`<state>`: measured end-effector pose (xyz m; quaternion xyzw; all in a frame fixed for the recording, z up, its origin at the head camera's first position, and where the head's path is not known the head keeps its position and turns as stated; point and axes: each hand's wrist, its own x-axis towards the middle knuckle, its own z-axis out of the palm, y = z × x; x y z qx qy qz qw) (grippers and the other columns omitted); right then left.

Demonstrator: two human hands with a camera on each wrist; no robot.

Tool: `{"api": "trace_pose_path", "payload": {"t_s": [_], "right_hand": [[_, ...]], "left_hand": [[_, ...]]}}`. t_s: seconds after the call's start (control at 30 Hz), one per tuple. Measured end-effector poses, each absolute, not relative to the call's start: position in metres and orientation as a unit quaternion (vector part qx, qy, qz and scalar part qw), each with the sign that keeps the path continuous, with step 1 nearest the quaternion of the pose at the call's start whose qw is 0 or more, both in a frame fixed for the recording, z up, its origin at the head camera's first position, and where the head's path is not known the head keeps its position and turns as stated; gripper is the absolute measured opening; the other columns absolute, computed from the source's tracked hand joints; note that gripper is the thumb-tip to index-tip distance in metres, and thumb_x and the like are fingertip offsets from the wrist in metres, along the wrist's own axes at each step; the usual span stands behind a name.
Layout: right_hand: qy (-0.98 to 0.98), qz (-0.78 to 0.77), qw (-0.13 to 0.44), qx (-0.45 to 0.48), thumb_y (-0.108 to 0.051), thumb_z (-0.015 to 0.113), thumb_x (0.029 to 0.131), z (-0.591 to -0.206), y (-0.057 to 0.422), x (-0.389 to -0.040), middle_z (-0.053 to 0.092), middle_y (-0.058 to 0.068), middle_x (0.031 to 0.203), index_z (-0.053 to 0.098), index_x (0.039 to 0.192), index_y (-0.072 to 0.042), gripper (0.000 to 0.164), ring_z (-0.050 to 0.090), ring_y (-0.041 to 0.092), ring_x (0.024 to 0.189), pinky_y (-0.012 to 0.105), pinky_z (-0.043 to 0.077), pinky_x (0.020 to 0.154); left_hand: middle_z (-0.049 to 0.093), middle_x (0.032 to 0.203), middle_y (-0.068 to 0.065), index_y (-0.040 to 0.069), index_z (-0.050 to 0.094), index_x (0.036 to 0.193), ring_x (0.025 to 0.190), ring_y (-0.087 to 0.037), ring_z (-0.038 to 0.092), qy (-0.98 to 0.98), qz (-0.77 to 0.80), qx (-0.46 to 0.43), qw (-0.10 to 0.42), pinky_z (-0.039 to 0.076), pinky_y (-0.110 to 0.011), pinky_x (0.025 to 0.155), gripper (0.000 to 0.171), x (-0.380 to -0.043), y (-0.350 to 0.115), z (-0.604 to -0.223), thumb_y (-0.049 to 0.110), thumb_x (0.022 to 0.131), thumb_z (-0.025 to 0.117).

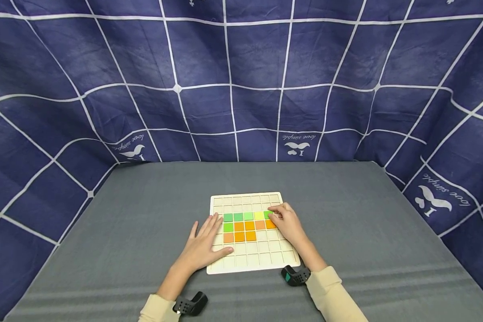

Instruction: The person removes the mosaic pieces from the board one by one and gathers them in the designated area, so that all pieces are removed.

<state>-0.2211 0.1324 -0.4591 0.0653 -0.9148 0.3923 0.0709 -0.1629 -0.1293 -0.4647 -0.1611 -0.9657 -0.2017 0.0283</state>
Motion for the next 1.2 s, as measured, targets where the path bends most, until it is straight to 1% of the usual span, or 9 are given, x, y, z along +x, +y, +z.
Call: {"api": "trace_pose_path", "payload": {"t_s": [0.2, 0.43, 0.67, 0.87, 0.97, 1.1, 1.2], "right_hand": [[-0.916, 0.388, 0.078, 0.067, -0.021, 0.062, 0.086, -0.4606, 0.1340, -0.2205, 0.048, 0.001, 0.085, 0.068, 0.104, -0.011, 0.021, 0.040, 0.011, 0.071, 0.022, 0.032, 0.063], [-0.916, 0.389, 0.077, 0.065, -0.022, 0.062, 0.086, -0.4636, 0.1358, -0.2206, 0.050, 0.001, 0.086, 0.068, 0.103, -0.013, 0.020, 0.041, 0.011, 0.072, 0.022, 0.033, 0.064], [-0.914, 0.392, 0.074, 0.068, -0.021, 0.064, 0.085, -0.4631, 0.1353, -0.2188, 0.053, 0.002, 0.091, 0.068, 0.100, -0.012, 0.018, 0.044, 0.011, 0.075, 0.022, 0.038, 0.068], [-0.915, 0.390, 0.078, 0.065, -0.019, 0.065, 0.084, -0.4619, 0.1342, -0.2191, 0.053, 0.003, 0.094, 0.066, 0.100, -0.012, 0.017, 0.043, 0.011, 0.074, 0.024, 0.037, 0.066], [-0.914, 0.392, 0.081, 0.065, -0.018, 0.065, 0.084, -0.4613, 0.1340, -0.2200, 0.053, 0.004, 0.095, 0.064, 0.099, -0.012, 0.016, 0.045, 0.012, 0.075, 0.024, 0.038, 0.068], [-0.909, 0.404, 0.076, 0.066, -0.016, 0.065, 0.084, -0.4596, 0.1330, -0.2208, 0.053, 0.003, 0.094, 0.061, 0.098, -0.012, 0.015, 0.048, 0.011, 0.077, 0.026, 0.042, 0.071], [-0.906, 0.413, 0.071, 0.068, -0.014, 0.064, 0.084, -0.4585, 0.1320, -0.2214, 0.054, 0.003, 0.089, 0.059, 0.097, -0.012, 0.014, 0.050, 0.011, 0.075, 0.024, 0.043, 0.069]], "left_hand": [[0.018, 0.153, -0.004, 0.016, 0.023, 0.145, 0.141, -0.021, 0.016, -0.967, -0.197, -0.161, 0.015, 0.003, -0.054, 0.112, 0.091, -0.1627, -0.1274, -0.4661, 0.069, 0.076, 0.048], [0.023, 0.151, -0.004, 0.017, 0.025, 0.145, 0.141, -0.021, 0.018, -0.967, -0.197, -0.158, 0.026, 0.004, -0.054, 0.111, 0.088, -0.1623, -0.1258, -0.4675, 0.067, 0.077, 0.049], [0.022, 0.152, -0.002, 0.018, 0.026, 0.144, 0.141, -0.021, 0.019, -0.965, -0.213, -0.149, 0.019, 0.002, -0.053, 0.111, 0.083, -0.1598, -0.1259, -0.4675, 0.064, 0.079, 0.049], [0.024, 0.151, -0.003, 0.019, 0.027, 0.144, 0.141, -0.022, 0.017, -0.964, -0.222, -0.144, 0.024, 0.004, -0.053, 0.111, 0.082, -0.1607, -0.1258, -0.4687, 0.064, 0.079, 0.050], [0.026, 0.150, -0.005, 0.018, 0.029, 0.143, 0.140, -0.024, 0.018, -0.964, -0.222, -0.141, 0.032, 0.006, -0.053, 0.111, 0.083, -0.1615, -0.1257, -0.4691, 0.064, 0.078, 0.050], [0.027, 0.150, -0.005, 0.016, 0.029, 0.143, 0.140, -0.023, 0.019, -0.966, -0.219, -0.137, 0.031, 0.005, -0.053, 0.111, 0.084, -0.1624, -0.1259, -0.4686, 0.064, 0.078, 0.050], [0.026, 0.150, -0.005, 0.015, 0.028, 0.144, 0.140, -0.023, 0.019, -0.967, -0.216, -0.133, 0.025, 0.005, -0.052, 0.112, 0.085, -0.1629, -0.1262, -0.4676, 0.065, 0.078, 0.050]]}}
